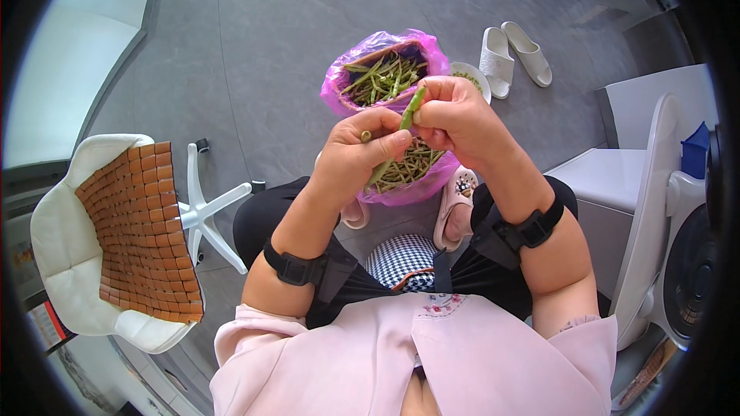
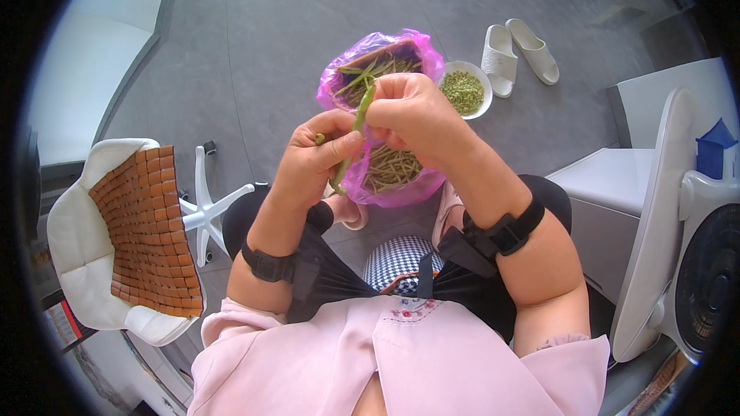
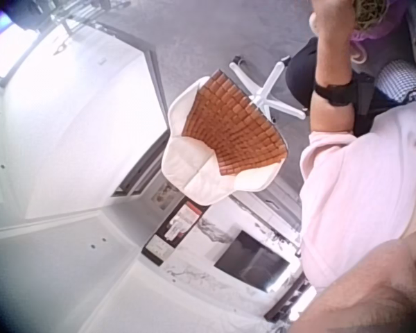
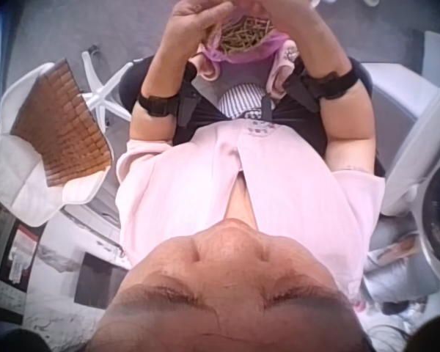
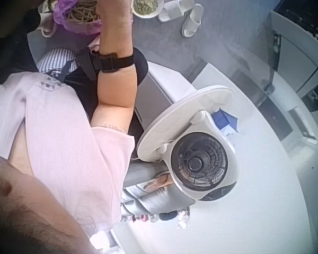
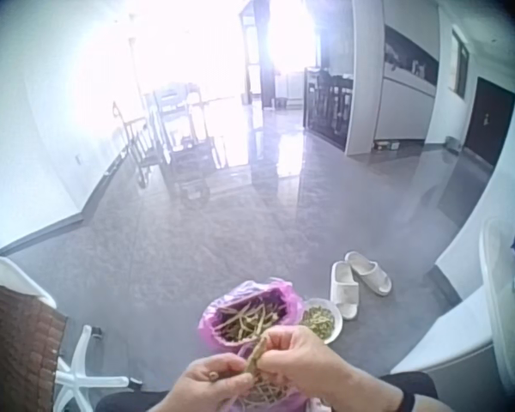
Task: The person sits on the floor and shells green beans by hand, removing the beans from the pods and placing them into a white bowl. The empty pods are placed into a pink plastic bag.
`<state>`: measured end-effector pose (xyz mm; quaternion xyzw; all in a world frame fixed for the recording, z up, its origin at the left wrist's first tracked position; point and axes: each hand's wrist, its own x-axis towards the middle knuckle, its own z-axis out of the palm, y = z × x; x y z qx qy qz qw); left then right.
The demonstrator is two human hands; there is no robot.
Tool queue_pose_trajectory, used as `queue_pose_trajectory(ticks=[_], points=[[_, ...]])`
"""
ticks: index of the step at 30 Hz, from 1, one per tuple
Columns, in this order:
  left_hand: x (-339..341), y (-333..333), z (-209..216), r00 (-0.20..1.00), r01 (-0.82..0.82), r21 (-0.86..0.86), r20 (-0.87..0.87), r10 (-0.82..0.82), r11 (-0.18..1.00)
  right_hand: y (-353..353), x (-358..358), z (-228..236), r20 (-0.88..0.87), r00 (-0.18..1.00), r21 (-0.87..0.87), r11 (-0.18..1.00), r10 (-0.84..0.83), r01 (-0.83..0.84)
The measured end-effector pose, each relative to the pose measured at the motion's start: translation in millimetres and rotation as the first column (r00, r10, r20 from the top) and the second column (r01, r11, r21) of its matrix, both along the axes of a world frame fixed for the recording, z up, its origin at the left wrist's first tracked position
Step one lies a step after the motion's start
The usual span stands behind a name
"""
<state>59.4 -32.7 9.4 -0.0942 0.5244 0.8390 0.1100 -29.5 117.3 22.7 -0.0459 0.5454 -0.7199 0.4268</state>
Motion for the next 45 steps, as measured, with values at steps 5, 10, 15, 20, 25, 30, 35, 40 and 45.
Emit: queue_pose_trajectory(ticks=[5,10,15,20,25,30,35,40,45], points=[[0,4,-5,1.0,-0.008,0.073,-0.01,0.009,0.997,1,-1,-3,0.079,0.997,-0.065,0.998,0.014,-0.009],[0,-1,-8,0.999,-0.042,0.056,0.028,0.041,0.998,-1,2,1,0.068,0.997,-0.084,0.996,-0.022,0.028],[0,5,-1,0.998,-0.055,-0.034,0.002,0.055,0.998,1,-1,-1,-0.038,0.999,0.023,1.0,0.02,-0.019],[2,8,-8,0.991,-0.109,-0.263,-0.101,0.084,0.959,-2,2,-4,-0.055,0.998,0.052,0.999,-0.015,0.018],[-1,15,-10,0.941,-0.298,-0.621,-0.319,0.113,0.725,-5,6,-4,0.005,0.998,0.068,0.996,-0.065,0.064],[1,15,-17,0.929,-0.325,-0.602,-0.346,0.128,0.73,-9,12,-6,0.005,0.996,0.078,0.993,-0.088,0.087],[-1,10,-23,0.967,-0.222,-0.374,-0.204,0.154,0.9,-8,9,-9,0.025,0.998,0.039,0.997,-0.062,0.06],[-2,4,-3,0.997,-0.068,-0.051,-0.047,0.065,0.996,-2,3,-9,0.157,0.988,-0.079,0.997,0.007,0.005],[-3,4,-7,0.988,-0.09,-0.194,-0.141,0.063,0.977,-2,2,-12,0.285,0.958,-0.199,0.98,0.032,0.027]])
